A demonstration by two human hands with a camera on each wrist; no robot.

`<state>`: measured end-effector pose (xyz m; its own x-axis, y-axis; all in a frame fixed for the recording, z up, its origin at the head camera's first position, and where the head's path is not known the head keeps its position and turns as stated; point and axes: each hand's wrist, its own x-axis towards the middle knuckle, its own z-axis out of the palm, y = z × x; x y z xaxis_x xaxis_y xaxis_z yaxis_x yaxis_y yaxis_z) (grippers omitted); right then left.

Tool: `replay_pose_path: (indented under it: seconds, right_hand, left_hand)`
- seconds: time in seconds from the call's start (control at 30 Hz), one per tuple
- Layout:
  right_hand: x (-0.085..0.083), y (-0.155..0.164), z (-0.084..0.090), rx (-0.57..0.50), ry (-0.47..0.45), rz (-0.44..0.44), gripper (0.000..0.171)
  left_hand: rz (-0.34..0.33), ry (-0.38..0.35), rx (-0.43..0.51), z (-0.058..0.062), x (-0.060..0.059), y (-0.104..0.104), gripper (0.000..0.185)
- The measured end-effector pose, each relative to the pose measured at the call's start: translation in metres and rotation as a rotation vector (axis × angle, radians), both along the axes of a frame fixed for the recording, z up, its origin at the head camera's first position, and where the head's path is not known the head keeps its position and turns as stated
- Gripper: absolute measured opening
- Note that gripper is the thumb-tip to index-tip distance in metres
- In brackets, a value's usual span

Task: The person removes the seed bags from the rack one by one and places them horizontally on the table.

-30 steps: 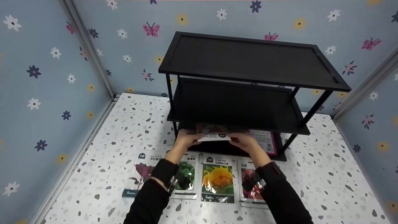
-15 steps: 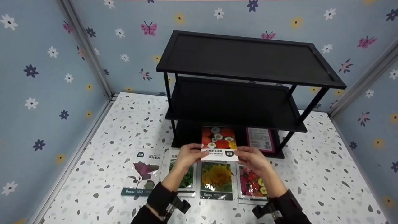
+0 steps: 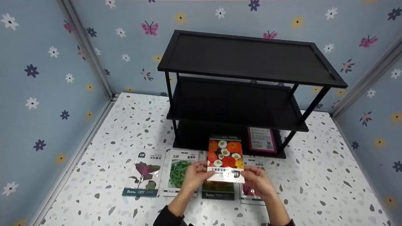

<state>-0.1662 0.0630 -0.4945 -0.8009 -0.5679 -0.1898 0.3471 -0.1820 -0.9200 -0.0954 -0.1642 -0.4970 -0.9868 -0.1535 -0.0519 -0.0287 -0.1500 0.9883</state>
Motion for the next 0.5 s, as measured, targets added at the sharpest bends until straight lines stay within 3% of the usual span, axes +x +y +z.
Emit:
replay_pose_path:
  seconds: [0.17, 0.33, 0.43, 0.5]
  right_hand:
    - [0.011, 0.001, -0.006, 0.046, -0.021, -0.100, 0.015]
    - [0.015, 0.000, -0.007, 0.052, -0.023, -0.188, 0.016]
    - [0.017, -0.003, -0.007, 0.035, -0.007, -0.243, 0.015]
    - [0.018, -0.006, -0.007, 0.030, 0.008, -0.278, 0.015]
  left_hand:
    - [0.031, 0.018, 0.097, -0.010, 0.004, 0.010, 0.035]
    - [0.147, 0.025, 0.203, -0.020, 0.003, 0.028, 0.035]
    - [0.201, 0.011, 0.299, -0.040, -0.004, 0.042, 0.043]
    - [0.216, 0.001, 0.366, -0.062, -0.012, 0.052, 0.046]
